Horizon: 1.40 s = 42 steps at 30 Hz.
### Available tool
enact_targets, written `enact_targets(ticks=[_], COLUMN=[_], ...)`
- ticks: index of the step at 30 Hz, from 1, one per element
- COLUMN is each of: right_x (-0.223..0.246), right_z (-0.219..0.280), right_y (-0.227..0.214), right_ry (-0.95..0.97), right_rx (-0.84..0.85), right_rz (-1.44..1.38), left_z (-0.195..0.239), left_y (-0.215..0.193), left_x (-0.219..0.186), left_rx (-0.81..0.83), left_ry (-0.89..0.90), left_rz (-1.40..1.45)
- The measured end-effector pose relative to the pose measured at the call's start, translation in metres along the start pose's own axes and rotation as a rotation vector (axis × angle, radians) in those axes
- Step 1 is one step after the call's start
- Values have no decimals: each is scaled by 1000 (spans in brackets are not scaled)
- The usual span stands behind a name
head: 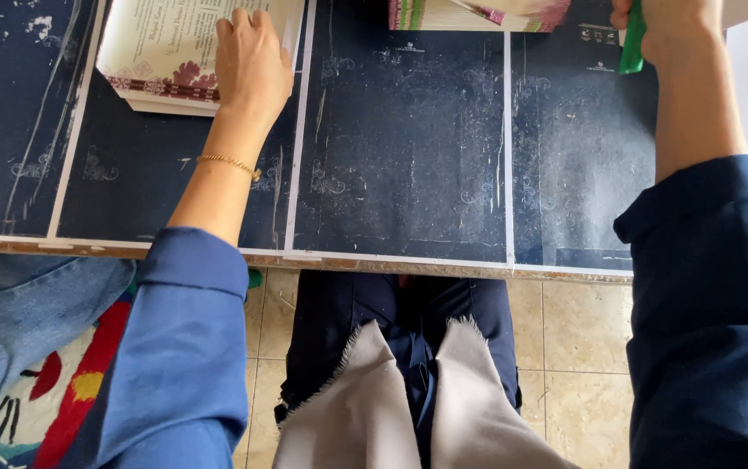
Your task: The person applies glue to the edges of rectangular cardboard pieces using a green glue stick. They repeatedly pick up a cardboard piece, apply the adhesive to the perimeter, and place it onto a stack of decorated papers on a dark table.
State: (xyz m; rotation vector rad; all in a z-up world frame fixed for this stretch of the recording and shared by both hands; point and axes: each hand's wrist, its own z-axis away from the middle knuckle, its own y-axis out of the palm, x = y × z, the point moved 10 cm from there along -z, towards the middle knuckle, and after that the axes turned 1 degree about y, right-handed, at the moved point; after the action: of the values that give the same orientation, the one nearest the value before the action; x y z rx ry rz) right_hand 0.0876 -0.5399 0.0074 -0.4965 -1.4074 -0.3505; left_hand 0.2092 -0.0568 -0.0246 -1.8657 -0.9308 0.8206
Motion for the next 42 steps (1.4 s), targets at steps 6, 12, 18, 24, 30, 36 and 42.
enact_targets(ticks=[6,12,18,24,30,36,42], right_x=[13,-58,-42,-44,-43,-37,-37], right_z=[108,193,252,251,252,260,287], right_y=[21,-47,-60,-64,-59,-49,-19], right_ry=[-342,-418,-498,-514,-539,-564,-542], right_rx=[126,-139,-379,-431,-406,-404,-345], right_rz=[755,1459,1348,1369,1363,1409,1391], left_z=[-37,-52,-18,34,188,195,125], left_y=[17,-25,-84,-86,-81,-70,-4], left_x=[20,13,-92,-191,-319,-333,-301], left_rx=[217,-68,69,182,113,-99,169], left_ry=[-72,171,299,441,686,702,526], left_rz=[-141,-203,188,535,68,-3,447])
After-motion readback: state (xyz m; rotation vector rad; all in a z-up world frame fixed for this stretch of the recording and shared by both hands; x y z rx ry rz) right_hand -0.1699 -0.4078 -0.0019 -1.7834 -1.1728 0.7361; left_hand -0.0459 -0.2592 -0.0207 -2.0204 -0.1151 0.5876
